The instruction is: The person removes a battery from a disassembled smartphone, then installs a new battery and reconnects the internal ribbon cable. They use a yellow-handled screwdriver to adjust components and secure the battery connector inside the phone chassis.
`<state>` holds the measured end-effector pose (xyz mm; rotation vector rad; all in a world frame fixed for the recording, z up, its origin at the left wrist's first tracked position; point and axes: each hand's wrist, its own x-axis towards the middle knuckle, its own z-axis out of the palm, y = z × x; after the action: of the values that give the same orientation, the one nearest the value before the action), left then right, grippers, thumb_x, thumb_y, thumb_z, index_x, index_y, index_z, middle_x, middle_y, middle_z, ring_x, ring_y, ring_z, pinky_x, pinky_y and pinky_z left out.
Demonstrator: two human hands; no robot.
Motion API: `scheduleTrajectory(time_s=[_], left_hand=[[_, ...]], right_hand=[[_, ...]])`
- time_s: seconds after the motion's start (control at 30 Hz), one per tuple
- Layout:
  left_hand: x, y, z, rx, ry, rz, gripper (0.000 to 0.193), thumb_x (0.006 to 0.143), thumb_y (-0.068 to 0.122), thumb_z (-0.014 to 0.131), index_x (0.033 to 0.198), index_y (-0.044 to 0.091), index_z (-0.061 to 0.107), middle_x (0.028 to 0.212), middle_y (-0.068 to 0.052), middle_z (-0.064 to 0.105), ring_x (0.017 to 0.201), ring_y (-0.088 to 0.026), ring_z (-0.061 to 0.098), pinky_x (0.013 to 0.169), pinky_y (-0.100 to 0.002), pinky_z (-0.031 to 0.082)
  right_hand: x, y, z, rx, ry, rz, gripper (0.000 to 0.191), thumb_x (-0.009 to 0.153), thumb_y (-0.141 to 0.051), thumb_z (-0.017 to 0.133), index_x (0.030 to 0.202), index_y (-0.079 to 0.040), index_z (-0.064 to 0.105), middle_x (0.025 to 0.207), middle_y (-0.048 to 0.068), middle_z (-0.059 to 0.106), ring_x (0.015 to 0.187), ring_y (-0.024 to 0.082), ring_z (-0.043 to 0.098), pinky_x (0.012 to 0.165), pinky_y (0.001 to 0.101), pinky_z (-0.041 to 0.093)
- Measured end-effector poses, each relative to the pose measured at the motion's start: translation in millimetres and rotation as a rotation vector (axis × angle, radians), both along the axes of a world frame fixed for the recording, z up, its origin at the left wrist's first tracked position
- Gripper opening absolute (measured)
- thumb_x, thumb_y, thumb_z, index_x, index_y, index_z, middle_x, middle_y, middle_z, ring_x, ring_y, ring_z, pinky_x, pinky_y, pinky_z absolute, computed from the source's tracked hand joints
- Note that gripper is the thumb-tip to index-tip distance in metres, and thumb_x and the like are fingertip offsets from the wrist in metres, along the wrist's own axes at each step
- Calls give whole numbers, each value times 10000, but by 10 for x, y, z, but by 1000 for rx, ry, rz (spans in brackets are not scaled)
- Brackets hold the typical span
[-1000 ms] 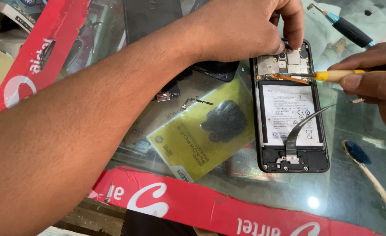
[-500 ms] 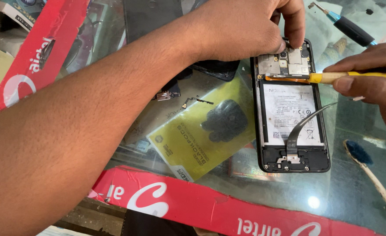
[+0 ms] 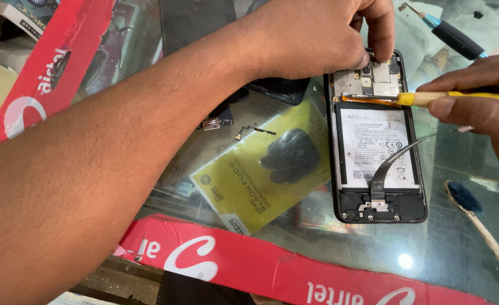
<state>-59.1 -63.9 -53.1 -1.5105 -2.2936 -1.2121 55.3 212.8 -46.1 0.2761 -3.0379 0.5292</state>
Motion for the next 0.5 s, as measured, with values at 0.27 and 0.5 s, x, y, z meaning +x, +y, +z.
scheduleTrajectory(time_s=[0.27, 0.5], left_hand=[[12, -17, 24, -8, -11, 1, 150, 766, 128, 739, 904, 177, 776, 824, 60, 719, 735, -70, 632, 627, -276, 522], [60, -31, 92, -51, -57, 16, 166, 762, 140, 736, 921, 173, 772, 826, 63, 711, 734, -68, 631, 633, -276, 519]], right_hand=[[-39, 109, -69, -68, 0, 53, 362, 898, -219, 648, 1157, -5, 783, 837, 156, 727, 694, 222, 711, 709, 365, 577], [-69, 133, -110, 41, -20, 30, 355, 924, -238, 663, 1151, 3, 792, 801, 157, 681, 649, 249, 667, 660, 381, 599]])
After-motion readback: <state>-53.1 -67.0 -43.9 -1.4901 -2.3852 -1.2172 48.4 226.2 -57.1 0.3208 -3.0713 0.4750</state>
